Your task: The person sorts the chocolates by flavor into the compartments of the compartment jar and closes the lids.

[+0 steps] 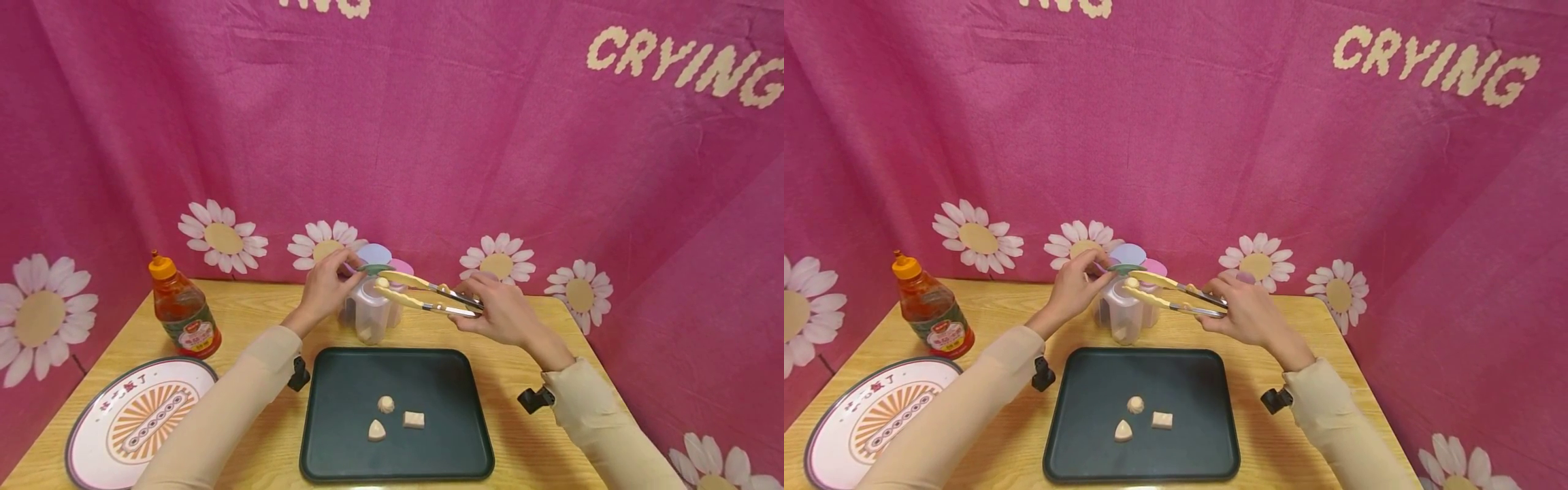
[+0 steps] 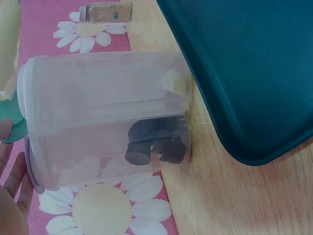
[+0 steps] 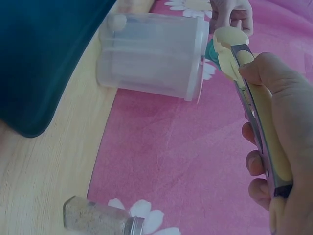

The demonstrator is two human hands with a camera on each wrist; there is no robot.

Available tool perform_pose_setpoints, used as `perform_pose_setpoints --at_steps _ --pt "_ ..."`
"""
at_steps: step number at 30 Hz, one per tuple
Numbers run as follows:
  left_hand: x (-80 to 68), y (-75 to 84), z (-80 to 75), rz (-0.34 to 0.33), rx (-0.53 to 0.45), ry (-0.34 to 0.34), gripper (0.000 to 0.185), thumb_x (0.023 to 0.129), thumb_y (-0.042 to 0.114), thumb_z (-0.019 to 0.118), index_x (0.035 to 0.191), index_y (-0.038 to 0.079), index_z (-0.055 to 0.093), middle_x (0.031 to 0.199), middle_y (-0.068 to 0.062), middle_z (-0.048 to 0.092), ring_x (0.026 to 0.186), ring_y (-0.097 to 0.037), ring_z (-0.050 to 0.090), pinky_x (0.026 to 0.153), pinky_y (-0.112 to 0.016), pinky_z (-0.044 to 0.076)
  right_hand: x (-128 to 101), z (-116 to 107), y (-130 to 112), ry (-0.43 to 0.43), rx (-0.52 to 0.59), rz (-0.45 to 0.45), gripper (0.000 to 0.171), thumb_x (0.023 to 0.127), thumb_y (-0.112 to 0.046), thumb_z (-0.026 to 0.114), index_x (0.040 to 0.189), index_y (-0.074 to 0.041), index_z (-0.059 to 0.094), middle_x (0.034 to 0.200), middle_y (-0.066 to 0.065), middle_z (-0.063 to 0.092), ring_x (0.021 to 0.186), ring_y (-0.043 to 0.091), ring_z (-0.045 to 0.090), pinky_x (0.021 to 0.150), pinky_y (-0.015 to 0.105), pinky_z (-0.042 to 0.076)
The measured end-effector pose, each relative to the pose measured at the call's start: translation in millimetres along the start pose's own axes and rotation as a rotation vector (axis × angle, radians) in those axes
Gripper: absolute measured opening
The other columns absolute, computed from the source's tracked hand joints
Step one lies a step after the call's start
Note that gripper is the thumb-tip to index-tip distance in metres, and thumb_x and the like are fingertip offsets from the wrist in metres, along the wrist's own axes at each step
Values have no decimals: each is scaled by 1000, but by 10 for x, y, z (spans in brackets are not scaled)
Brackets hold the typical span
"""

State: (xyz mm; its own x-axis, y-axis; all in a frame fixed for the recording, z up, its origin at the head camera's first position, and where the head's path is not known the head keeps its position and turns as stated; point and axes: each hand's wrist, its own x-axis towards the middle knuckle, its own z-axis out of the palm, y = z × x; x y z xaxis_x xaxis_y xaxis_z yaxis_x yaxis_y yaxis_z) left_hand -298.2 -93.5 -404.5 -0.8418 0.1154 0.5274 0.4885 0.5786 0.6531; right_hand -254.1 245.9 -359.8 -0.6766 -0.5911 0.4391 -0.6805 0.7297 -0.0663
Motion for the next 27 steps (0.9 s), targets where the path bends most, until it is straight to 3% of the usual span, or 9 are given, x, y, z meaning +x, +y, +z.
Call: perform_pose_setpoints --at_steps 8,17,22,27 --pt "-3 6 3 3 5 2 15 94 14 80 102 10 69 99 -10 73 88 -25 72 79 -37 58 62 95 13 -17 0 21 37 81 -38 87 107 -17 74 92 -3 65 74 10 53 57 23 43" --pt "-7 16 -13 15 -1 12 14 93 12 80 101 9 69 99 -11 73 87 -25 73 79 -40 60 55 77 16 -14 7 31 41 80 -40 88 109 -15 74 96 0 68 75 11 57 58 24 44" --pt "-5 8 -9 28 -2 10 14 94 11 80 101 9 69 98 -12 73 86 -25 73 79 -42 61 -47 -32 6 12 12 24 43 77 -40 90 110 -16 74 97 0 68 74 10 58 57 23 44" --pt "2 -3 -7 17 -14 3 13 94 10 79 101 8 69 99 -13 74 88 -27 73 81 -45 61 -258 -144 19 35 -23 -1 46 74 -37 91 109 -15 73 104 2 71 63 2 48 51 19 36"
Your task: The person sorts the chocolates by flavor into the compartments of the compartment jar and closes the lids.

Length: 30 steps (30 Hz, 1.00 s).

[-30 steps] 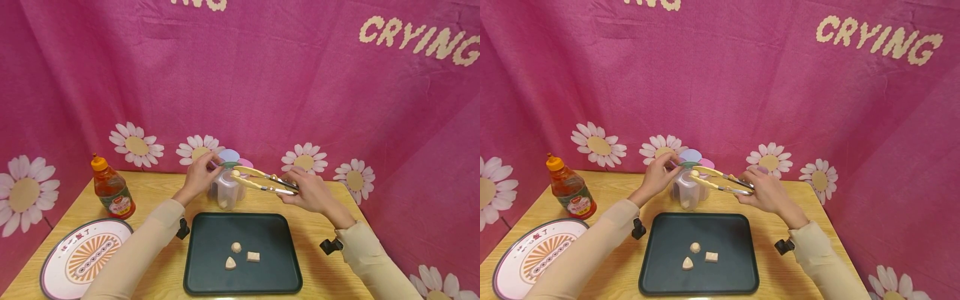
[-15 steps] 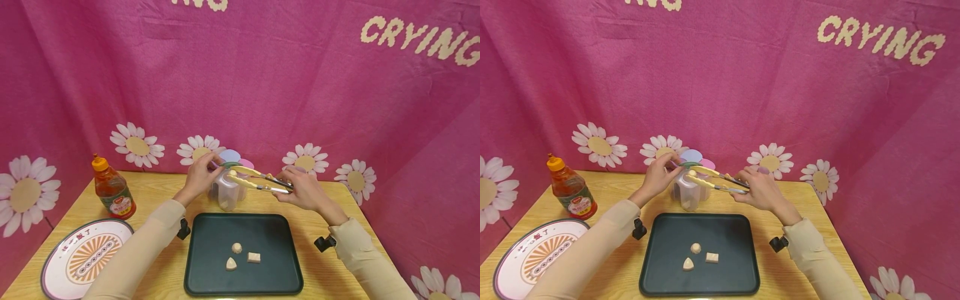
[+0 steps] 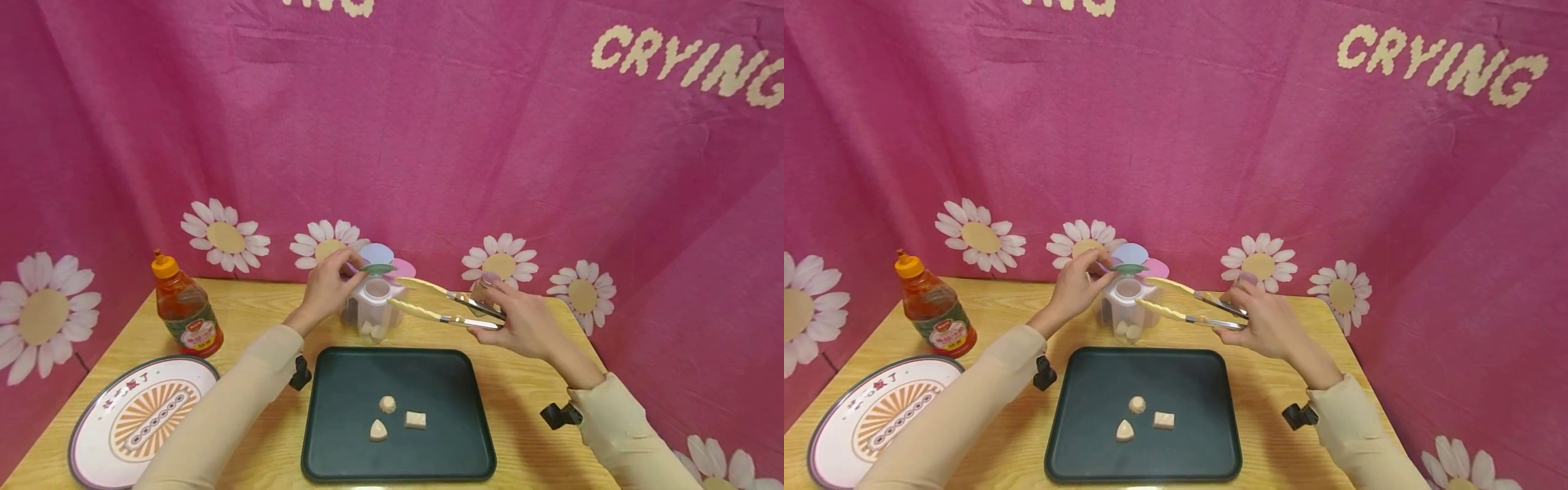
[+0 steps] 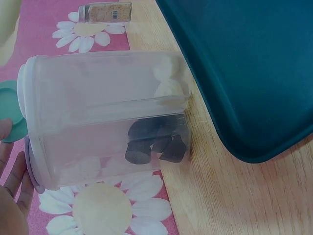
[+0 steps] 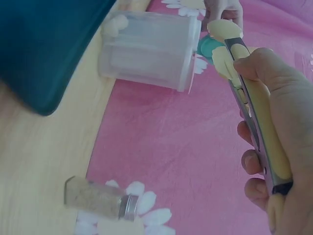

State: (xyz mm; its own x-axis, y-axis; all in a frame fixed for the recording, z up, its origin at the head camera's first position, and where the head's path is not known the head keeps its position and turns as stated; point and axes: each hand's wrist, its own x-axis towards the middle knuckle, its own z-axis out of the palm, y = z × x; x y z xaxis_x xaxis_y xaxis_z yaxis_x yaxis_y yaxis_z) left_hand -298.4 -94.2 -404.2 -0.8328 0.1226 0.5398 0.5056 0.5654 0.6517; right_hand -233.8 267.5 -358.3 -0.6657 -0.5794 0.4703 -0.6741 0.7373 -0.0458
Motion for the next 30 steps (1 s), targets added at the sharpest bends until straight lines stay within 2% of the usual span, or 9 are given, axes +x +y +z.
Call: perform_pose_setpoints --at_steps 3,5,9,17,22,30 --pt "7 -5 5 -5 -2 -2 13 94 10 79 101 8 69 99 -13 74 88 -27 74 82 -45 62 -159 -51 8 3 -20 -19 46 71 -35 93 108 -14 73 101 0 73 61 -1 43 53 18 35" --pt "12 -14 11 -10 3 -4 13 94 11 79 101 9 69 100 -12 73 89 -27 74 82 -45 62 -268 -84 -3 -6 -17 -24 44 71 -34 93 105 -15 74 91 -5 68 62 -3 41 54 17 34" --pt "16 -18 16 -15 4 -5 13 94 11 79 101 9 69 100 -12 73 89 -27 74 82 -44 62 -496 -129 -46 -16 -10 -14 39 69 -33 94 100 -19 74 86 -11 63 64 -6 38 55 15 33" --pt "11 -8 3 -9 10 2 14 94 12 80 102 8 69 100 -12 73 88 -26 74 81 -44 62 -905 -90 -175 -51 -37 36 41 65 -38 95 98 -28 71 84 -22 56 59 -11 32 53 12 29" --pt "9 -12 0 -9 13 3 14 94 12 80 102 8 69 99 -12 73 87 -26 74 81 -43 62 -1096 -13 -289 -115 15 86 40 67 -38 95 99 -31 70 85 -24 55 60 -12 35 53 13 31" --pt "2 -1 5 -21 -1 -5 15 94 12 79 103 9 68 101 -12 72 89 -26 73 82 -43 62 -1278 78 -443 -271 101 173 37 74 -43 91 102 -29 71 87 -17 61 62 -10 41 54 16 35"
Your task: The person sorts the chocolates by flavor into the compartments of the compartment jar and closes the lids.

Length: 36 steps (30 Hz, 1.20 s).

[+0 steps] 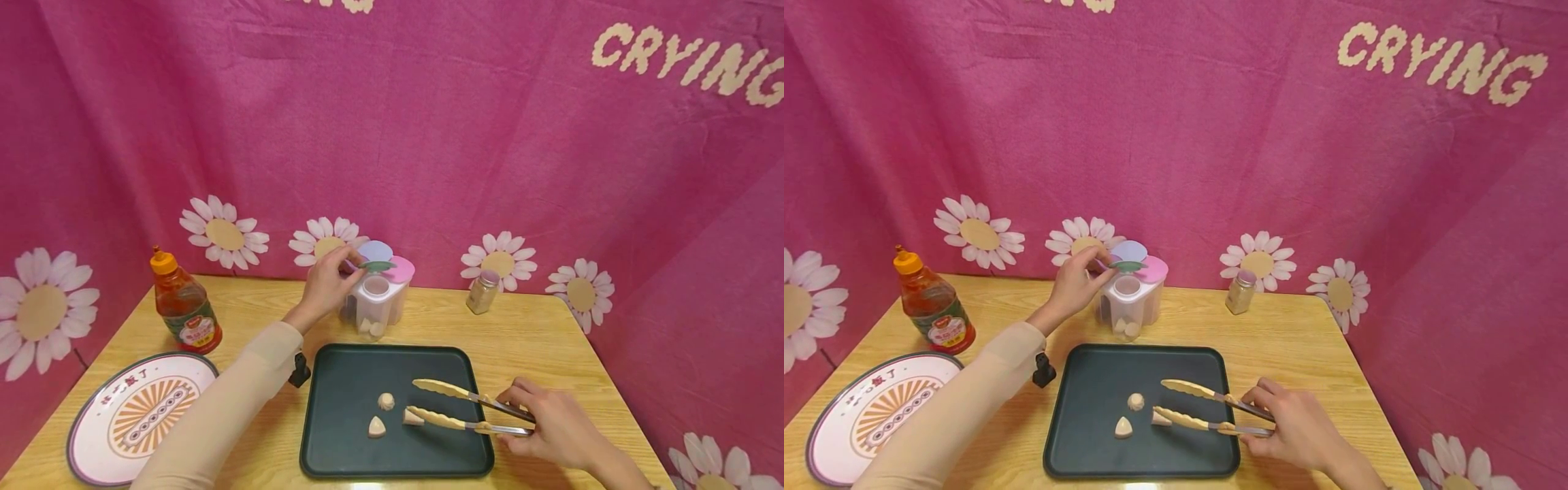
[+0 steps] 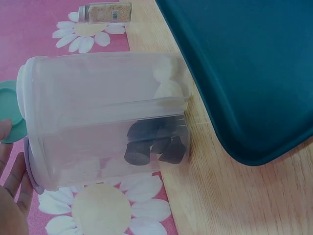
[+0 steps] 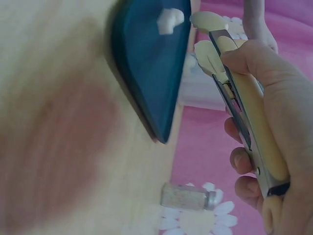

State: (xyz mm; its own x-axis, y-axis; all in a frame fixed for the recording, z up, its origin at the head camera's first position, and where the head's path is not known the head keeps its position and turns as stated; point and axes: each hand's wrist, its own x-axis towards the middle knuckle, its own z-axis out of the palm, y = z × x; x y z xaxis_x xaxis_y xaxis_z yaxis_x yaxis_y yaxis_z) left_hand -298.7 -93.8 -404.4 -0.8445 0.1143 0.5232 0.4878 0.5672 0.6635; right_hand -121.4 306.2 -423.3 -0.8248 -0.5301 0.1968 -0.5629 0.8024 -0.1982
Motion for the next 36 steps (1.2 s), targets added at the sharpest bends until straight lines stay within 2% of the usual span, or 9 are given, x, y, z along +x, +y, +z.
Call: perform_pose_setpoints --at_steps 6,14,36 --pt "7 -9 4 1 0 5 15 94 11 79 102 9 68 101 -12 72 89 -27 74 83 -44 62 -32 113 -36 -75 80 25 34 77 -43 89 103 -27 72 89 -16 63 65 -9 46 56 16 39" --pt "-7 2 1 19 14 14 15 93 11 80 102 8 68 100 -12 73 89 -27 74 82 -44 62 -35 178 -17 -173 122 81 34 81 -48 86 104 -28 72 92 -16 64 66 -8 47 57 17 41" --pt "-6 -12 15 -2 6 10 14 94 10 79 102 8 68 101 -13 73 90 -28 74 84 -45 62 -66 252 18 -190 160 84 27 85 -46 84 102 -29 71 87 -16 62 64 -8 46 56 17 40"
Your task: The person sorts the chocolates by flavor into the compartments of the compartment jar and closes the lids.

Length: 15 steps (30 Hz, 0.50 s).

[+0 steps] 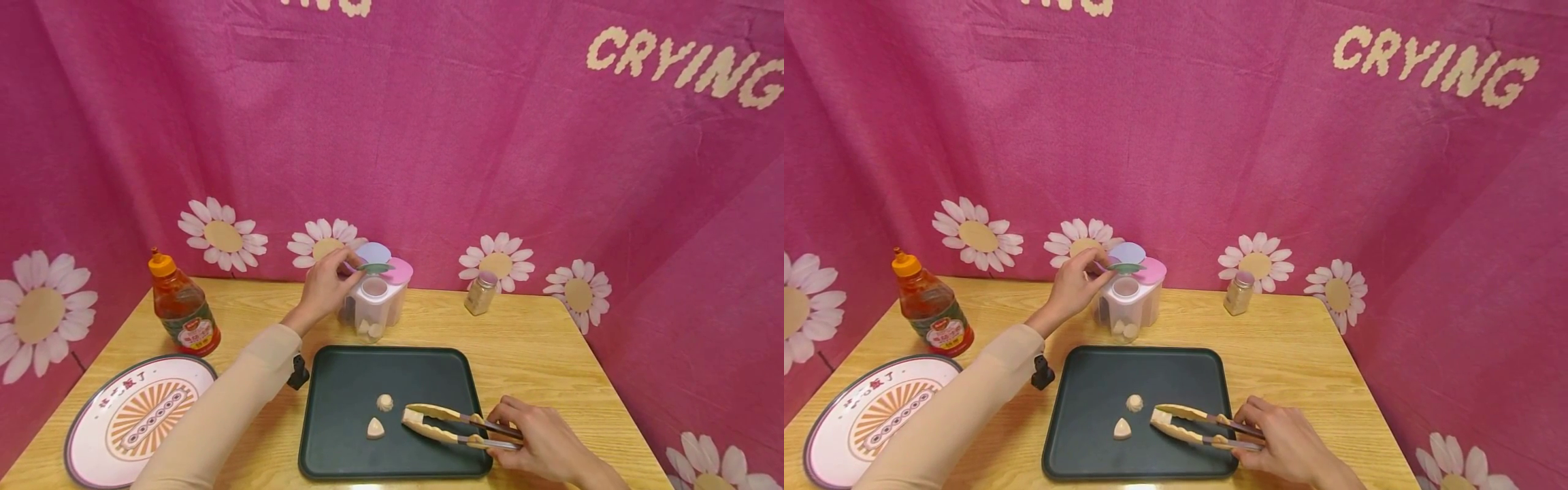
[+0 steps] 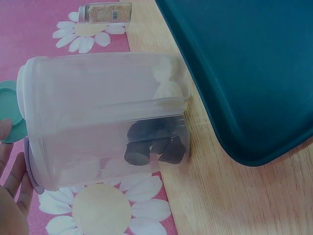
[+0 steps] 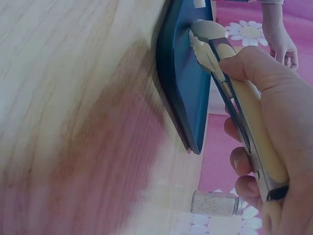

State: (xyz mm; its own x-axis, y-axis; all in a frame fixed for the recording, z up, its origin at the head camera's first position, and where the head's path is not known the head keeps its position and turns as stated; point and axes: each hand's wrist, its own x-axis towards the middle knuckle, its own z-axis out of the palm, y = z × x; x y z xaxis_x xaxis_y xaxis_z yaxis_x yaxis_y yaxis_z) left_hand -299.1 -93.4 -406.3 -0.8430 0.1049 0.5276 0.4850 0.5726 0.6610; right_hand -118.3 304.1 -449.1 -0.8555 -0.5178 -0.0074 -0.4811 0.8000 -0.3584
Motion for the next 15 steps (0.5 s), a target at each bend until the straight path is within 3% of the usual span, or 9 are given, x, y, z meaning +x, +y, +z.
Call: perform_pose_setpoints --at_steps 6,15 --pt "0 1 -3 3 -2 2 15 93 9 79 102 8 68 101 -13 73 91 -28 74 84 -45 62 50 -77 5 66 3 -60 27 86 -42 85 103 -26 71 89 -13 64 65 -9 45 55 16 41" --pt "-6 12 -2 4 -1 -1 14 93 10 80 102 8 69 100 -13 73 91 -28 74 84 -45 62 306 -322 -22 252 -72 -147 30 78 -27 91 100 -25 71 85 -16 59 63 -9 43 53 16 40"
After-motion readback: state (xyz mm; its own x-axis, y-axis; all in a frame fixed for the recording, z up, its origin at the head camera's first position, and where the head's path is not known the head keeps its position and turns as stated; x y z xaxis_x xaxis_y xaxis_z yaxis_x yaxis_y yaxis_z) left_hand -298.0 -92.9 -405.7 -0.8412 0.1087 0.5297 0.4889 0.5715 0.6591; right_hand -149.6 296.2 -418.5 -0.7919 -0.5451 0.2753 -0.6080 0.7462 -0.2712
